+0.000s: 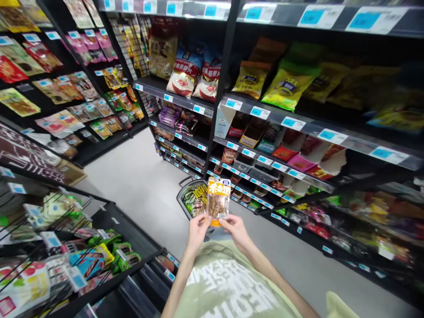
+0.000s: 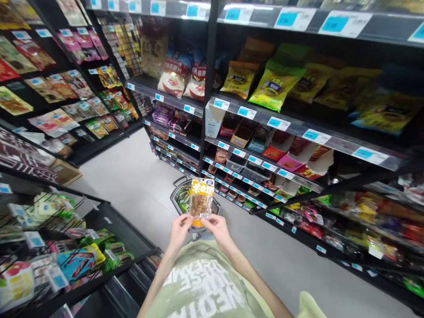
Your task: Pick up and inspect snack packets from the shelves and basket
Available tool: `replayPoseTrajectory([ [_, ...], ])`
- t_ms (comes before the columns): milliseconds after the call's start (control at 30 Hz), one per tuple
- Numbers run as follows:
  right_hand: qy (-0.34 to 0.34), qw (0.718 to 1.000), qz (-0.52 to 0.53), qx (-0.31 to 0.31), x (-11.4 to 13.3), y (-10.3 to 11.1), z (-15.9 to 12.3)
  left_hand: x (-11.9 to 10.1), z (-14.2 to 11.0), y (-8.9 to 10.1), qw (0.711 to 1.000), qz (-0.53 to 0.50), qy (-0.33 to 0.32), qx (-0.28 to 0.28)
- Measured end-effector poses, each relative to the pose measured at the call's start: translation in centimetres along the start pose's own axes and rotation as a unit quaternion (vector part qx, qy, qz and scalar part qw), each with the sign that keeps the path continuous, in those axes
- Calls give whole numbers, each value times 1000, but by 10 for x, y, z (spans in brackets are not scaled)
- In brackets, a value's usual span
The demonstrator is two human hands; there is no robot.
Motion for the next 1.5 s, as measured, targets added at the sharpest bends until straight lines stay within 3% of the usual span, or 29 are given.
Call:
replayPoseTrajectory([
  [200, 21, 999, -26, -8, 24, -3, -14, -18, -7, -9, 999, 2, -11, 36],
  [367, 36, 998, -44, 2, 30, -5, -19, -18, -12, -10, 999, 33, -38, -21],
  [533, 53, 996, -71, -16, 28, -2, -19, -18, -14, -19, 999, 25, -36, -32],
  [900, 99, 990, -99, -9, 46, -7, -23, -2, -12, -26, 992, -87, -71, -49],
  [1067, 106, 987, -120, 6, 46, -9, -23, 3, -12, -29, 986, -148, -48, -55],
  [1500, 63, 995, -79, -11, 27, 1, -19, -12, -12, -23, 999, -15, -37, 5],
])
Point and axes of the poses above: each hand's wrist, its own z-axis towards the middle knuckle, its own y-axis out of the back of the hand, x = y × z, the point moved 4 cm from there along z, towards the middle knuckle, and after that the axes turned 12 degrees about x, right-handed, at the moved point
